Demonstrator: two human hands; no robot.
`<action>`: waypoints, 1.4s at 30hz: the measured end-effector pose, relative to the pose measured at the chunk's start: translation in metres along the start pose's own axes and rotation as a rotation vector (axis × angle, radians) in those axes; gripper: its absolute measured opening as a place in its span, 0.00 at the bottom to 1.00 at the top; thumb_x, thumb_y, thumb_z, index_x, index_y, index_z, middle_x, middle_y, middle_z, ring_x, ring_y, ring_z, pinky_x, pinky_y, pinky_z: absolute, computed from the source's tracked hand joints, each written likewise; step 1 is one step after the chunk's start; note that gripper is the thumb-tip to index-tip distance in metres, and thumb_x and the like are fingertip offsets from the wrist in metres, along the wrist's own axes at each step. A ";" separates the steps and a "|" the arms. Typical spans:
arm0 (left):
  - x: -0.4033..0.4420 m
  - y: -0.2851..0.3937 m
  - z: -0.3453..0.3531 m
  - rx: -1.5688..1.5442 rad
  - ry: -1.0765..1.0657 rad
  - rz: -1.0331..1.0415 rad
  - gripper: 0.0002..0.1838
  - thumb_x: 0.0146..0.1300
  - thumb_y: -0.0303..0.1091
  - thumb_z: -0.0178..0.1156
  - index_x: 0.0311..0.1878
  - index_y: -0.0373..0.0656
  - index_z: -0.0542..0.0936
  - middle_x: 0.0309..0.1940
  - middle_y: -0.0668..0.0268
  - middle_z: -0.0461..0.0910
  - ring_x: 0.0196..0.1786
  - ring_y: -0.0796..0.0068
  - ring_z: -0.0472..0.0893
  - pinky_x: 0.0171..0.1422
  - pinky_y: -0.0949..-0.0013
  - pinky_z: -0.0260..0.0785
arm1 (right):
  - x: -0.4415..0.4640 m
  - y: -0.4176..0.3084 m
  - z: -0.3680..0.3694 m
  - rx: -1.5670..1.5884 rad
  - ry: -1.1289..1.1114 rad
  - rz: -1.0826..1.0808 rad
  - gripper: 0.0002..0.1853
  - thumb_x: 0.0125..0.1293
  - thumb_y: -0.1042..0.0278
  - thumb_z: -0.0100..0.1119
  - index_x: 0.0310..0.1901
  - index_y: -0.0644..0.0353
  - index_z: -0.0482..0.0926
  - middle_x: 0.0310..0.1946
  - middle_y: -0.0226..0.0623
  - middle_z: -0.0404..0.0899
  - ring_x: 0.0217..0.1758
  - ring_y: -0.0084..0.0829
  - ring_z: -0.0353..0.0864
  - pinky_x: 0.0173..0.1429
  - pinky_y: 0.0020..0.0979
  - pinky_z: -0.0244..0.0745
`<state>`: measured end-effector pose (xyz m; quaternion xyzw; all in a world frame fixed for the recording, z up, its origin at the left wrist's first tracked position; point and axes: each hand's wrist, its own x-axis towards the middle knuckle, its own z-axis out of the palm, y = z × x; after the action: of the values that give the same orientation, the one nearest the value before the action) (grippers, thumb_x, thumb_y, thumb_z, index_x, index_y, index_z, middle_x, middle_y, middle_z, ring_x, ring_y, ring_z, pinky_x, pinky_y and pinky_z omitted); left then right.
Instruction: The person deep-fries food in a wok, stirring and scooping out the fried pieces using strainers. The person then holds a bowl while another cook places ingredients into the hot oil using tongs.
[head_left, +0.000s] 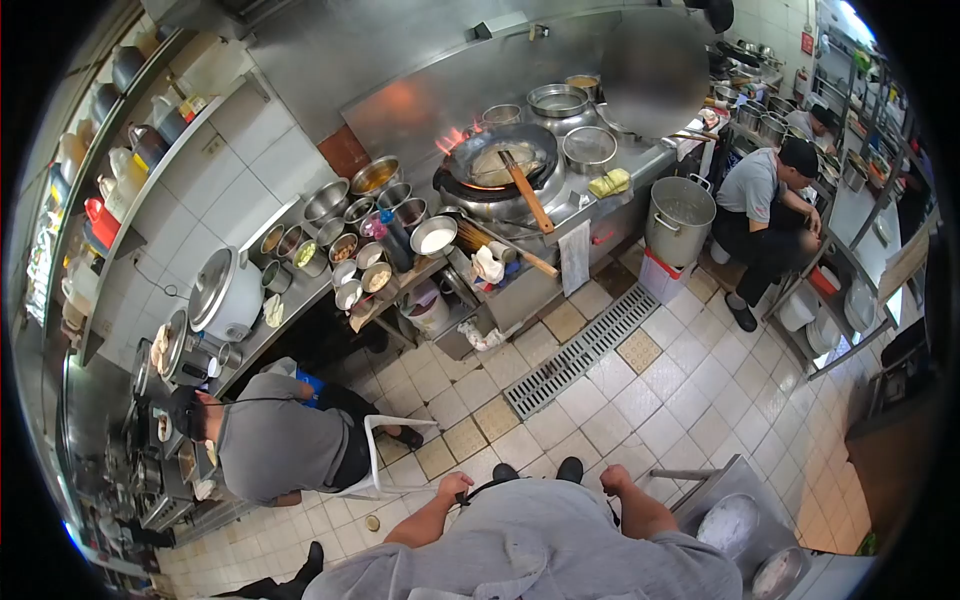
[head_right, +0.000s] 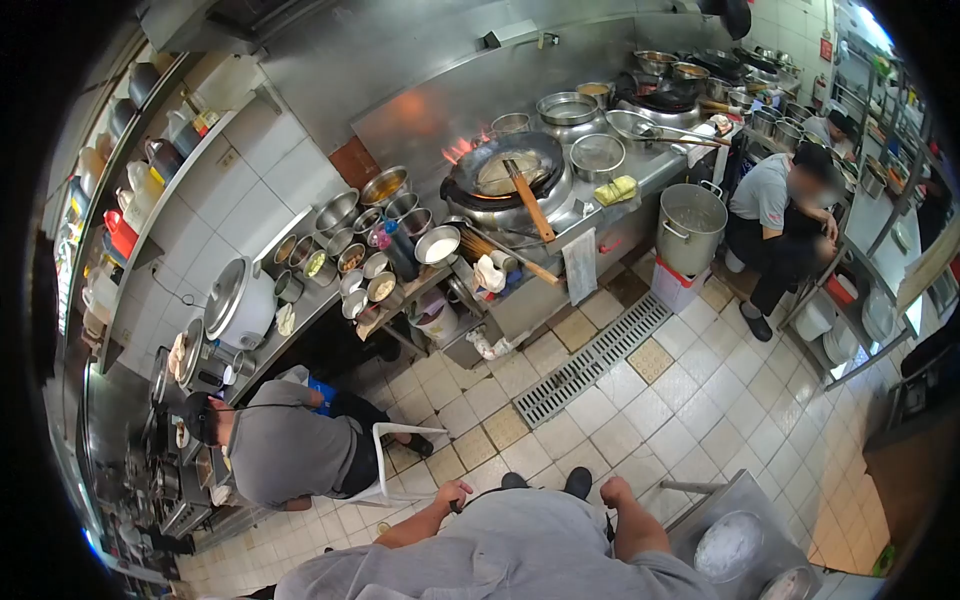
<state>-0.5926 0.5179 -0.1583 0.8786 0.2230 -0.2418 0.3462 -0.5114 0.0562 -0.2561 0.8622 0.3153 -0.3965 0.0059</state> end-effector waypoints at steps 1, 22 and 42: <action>0.001 0.003 0.000 0.003 -0.009 0.009 0.18 0.41 0.30 0.50 0.35 0.48 0.87 0.22 0.58 0.82 0.28 0.62 0.82 0.34 0.65 0.73 | 0.002 0.004 0.007 0.022 0.005 0.013 0.07 0.49 0.69 0.68 0.31 0.60 0.87 0.36 0.41 0.86 0.40 0.40 0.87 0.45 0.35 0.82; 0.145 0.124 0.030 0.310 -0.250 0.216 0.13 0.53 0.43 0.57 0.31 0.46 0.86 0.32 0.55 0.85 0.39 0.54 0.84 0.44 0.57 0.76 | 0.033 0.121 0.083 0.465 0.004 0.343 0.15 0.51 0.51 0.68 0.35 0.51 0.86 0.38 0.36 0.85 0.43 0.39 0.85 0.47 0.37 0.81; 0.316 0.344 0.058 -0.169 0.033 0.025 0.11 0.55 0.30 0.53 0.33 0.49 0.86 0.40 0.56 0.85 0.47 0.55 0.83 0.53 0.59 0.74 | 0.073 0.436 -0.286 0.398 0.194 0.529 0.18 0.59 0.61 0.47 0.35 0.62 0.85 0.40 0.51 0.84 0.49 0.50 0.83 0.57 0.44 0.77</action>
<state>-0.1680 0.3198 -0.2070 0.8529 0.2374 -0.2032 0.4181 -0.0425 -0.1792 -0.2152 0.9320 -0.0037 -0.3513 -0.0896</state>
